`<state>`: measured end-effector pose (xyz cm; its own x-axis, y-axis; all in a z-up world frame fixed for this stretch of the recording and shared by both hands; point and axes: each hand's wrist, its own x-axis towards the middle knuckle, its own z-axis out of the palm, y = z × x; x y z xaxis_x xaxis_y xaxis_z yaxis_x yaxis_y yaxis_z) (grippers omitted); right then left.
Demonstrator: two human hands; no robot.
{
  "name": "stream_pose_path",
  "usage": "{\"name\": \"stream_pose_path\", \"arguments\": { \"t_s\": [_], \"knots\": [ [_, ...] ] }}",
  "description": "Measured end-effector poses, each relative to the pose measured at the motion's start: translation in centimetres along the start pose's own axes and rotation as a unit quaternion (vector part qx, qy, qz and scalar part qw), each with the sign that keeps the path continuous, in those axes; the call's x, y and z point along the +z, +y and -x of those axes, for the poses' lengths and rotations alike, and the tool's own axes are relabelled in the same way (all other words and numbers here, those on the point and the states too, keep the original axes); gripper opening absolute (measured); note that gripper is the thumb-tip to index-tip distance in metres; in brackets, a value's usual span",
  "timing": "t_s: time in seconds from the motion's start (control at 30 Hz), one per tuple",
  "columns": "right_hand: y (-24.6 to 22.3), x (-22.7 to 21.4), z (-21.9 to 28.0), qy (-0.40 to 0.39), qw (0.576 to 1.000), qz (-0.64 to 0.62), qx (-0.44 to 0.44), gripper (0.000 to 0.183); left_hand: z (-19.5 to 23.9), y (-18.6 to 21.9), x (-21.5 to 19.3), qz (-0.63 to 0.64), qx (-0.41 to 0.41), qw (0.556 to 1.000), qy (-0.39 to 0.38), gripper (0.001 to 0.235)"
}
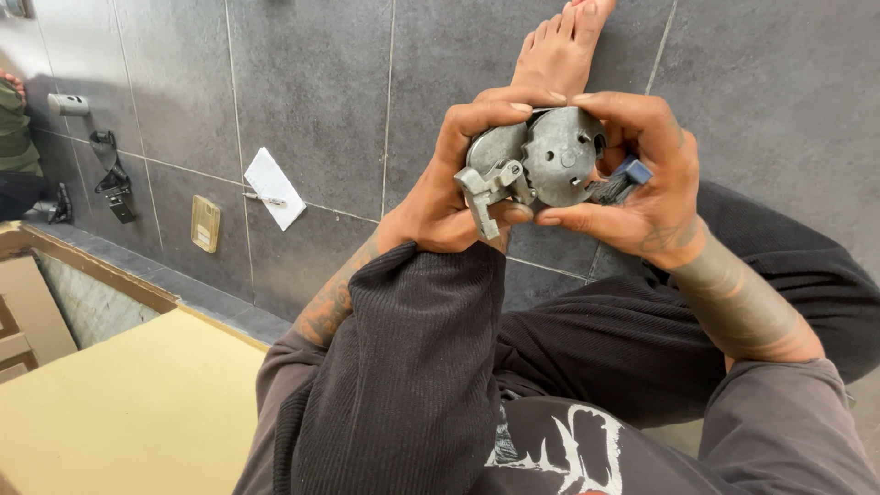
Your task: The person sits on the floor and uses a small blue brush to scrub the exterior and interior surfaces of a grey mechanical housing. They rotate the part to access different areas and continue brushing until the end of the clip.
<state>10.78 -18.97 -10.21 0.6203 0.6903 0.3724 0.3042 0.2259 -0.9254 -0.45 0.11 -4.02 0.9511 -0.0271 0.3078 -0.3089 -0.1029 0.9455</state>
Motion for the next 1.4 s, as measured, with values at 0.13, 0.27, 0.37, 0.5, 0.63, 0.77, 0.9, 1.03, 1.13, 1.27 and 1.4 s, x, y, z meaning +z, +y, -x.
{"name": "stream_pose_path", "arguments": {
  "t_s": [0.13,0.27,0.37,0.5,0.63,0.77,0.9,1.03,1.13,1.27,1.4],
  "knots": [
    [-0.6,-0.8,-0.7,-0.051,0.999,-0.012,0.013,0.088,1.1,-0.4,0.4,0.063,-0.036,0.997,0.02,0.055],
    [-0.7,-0.8,-0.9,-0.054,0.998,-0.009,0.011,0.087,0.7,-0.5,0.3,0.059,-0.021,0.998,0.023,0.056],
    [-0.8,-0.5,-0.6,-0.031,0.999,-0.005,0.015,0.087,0.3,-0.1,0.1,0.034,-0.005,0.999,0.012,0.057],
    [-0.7,0.2,-0.4,0.016,1.0,-0.004,0.003,0.082,-0.2,0.4,-0.1,-0.033,0.0,0.999,-0.002,0.056],
    [-1.2,-0.8,-0.7,-0.007,1.0,-0.005,0.0,0.083,-0.1,0.3,0.4,-0.003,-0.006,1.0,0.003,0.054],
    [-1.3,-1.6,-1.2,-0.071,0.997,-0.026,0.021,0.086,0.7,-0.3,0.7,0.065,-0.031,0.997,0.026,0.055],
    [-0.8,-1.7,-1.2,-0.083,0.996,-0.014,0.0,0.086,1.0,-0.8,0.6,0.053,-0.029,0.998,0.03,0.055],
    [-0.8,-1.2,-0.9,-0.065,0.998,-0.007,0.001,0.085,0.2,-0.1,0.4,0.02,-0.017,0.999,0.025,0.053],
    [-0.9,-0.7,-0.6,-0.02,1.0,0.012,-0.006,0.08,-0.1,0.9,0.1,-0.089,0.007,0.996,0.013,0.055],
    [-1.4,-1.5,-1.2,-0.06,0.998,-0.022,0.009,0.081,0.1,0.5,-0.1,-0.045,-0.005,0.999,-0.005,0.055],
    [-1.4,-2.0,-1.5,-0.11,0.993,-0.041,0.006,0.087,0.5,0.0,-0.1,0.034,-0.03,0.999,0.0,0.057]
  ]
}}
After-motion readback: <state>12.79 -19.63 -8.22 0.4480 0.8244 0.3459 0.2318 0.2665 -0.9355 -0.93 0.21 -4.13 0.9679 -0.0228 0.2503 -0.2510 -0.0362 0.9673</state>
